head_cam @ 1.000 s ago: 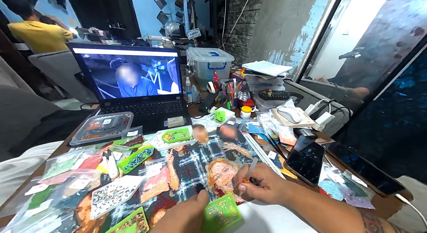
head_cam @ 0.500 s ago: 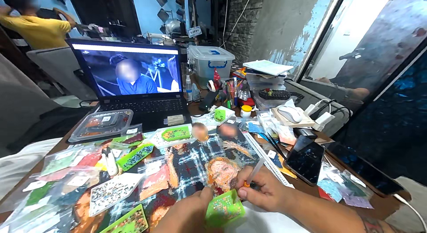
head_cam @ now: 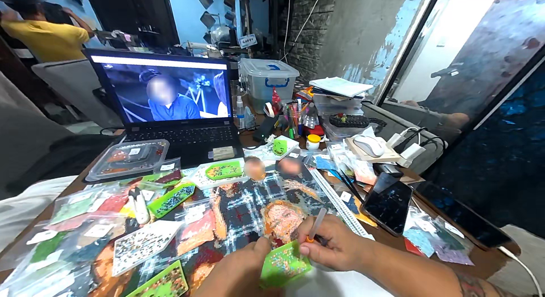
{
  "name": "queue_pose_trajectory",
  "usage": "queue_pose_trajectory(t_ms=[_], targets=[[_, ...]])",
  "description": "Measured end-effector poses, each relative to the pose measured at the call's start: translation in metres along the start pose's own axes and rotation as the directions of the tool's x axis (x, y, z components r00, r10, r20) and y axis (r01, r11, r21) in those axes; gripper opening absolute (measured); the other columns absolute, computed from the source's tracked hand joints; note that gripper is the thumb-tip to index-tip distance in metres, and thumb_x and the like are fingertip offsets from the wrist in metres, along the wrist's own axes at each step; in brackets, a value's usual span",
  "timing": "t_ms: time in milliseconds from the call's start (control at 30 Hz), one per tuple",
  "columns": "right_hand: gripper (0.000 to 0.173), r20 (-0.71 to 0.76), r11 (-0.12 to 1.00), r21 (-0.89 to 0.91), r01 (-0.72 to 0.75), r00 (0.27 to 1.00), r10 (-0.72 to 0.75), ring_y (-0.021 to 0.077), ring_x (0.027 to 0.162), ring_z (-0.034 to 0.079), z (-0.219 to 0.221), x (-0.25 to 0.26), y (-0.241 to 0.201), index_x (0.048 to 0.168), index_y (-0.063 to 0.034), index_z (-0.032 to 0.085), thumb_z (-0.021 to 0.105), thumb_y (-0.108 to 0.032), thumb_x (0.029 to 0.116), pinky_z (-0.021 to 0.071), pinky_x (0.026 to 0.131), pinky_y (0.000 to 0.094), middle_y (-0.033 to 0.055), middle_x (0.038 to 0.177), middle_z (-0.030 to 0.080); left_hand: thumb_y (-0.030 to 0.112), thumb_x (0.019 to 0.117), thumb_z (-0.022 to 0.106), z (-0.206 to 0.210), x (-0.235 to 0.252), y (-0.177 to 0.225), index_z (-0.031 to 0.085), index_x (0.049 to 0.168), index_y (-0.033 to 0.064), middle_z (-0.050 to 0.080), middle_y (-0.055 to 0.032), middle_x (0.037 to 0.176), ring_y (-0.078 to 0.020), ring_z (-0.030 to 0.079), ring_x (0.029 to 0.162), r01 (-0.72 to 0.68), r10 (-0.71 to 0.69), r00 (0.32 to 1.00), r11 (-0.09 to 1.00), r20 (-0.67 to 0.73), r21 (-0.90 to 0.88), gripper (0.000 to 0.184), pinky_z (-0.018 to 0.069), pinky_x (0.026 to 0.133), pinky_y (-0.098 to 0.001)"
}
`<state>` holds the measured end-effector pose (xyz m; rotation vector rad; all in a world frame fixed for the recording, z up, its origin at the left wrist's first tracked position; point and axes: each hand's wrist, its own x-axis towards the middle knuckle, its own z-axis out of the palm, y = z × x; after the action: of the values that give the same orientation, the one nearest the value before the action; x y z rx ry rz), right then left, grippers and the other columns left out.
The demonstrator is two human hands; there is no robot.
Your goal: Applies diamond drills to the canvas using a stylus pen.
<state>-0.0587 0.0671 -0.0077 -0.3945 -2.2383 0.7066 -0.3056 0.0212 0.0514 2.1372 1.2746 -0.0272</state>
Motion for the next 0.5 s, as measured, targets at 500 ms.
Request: queue_pose_trajectory(t_ms=[500], targets=[[0.024,0.014,0.999,0.047,0.003,1.000,-0.004,0.0030,0.062,0.048,-0.0009,-0.0009,0.0018,0.096,0.0014,0.059,0.054,-0.020,0.1054,0.0397,0.058,0.0135,0.0072,0.071,0.054,0.036,0.0945,0.074,-0.0014,-0.0007,0.0019,0.055,0.131,-0.0027,0.066,-0.0258,0.116,-0.0426,0.068,0.106,0.021,-0.022,1.000,1.000,0.021,0.019,0.057,0.0538,0.089,-0.0590]])
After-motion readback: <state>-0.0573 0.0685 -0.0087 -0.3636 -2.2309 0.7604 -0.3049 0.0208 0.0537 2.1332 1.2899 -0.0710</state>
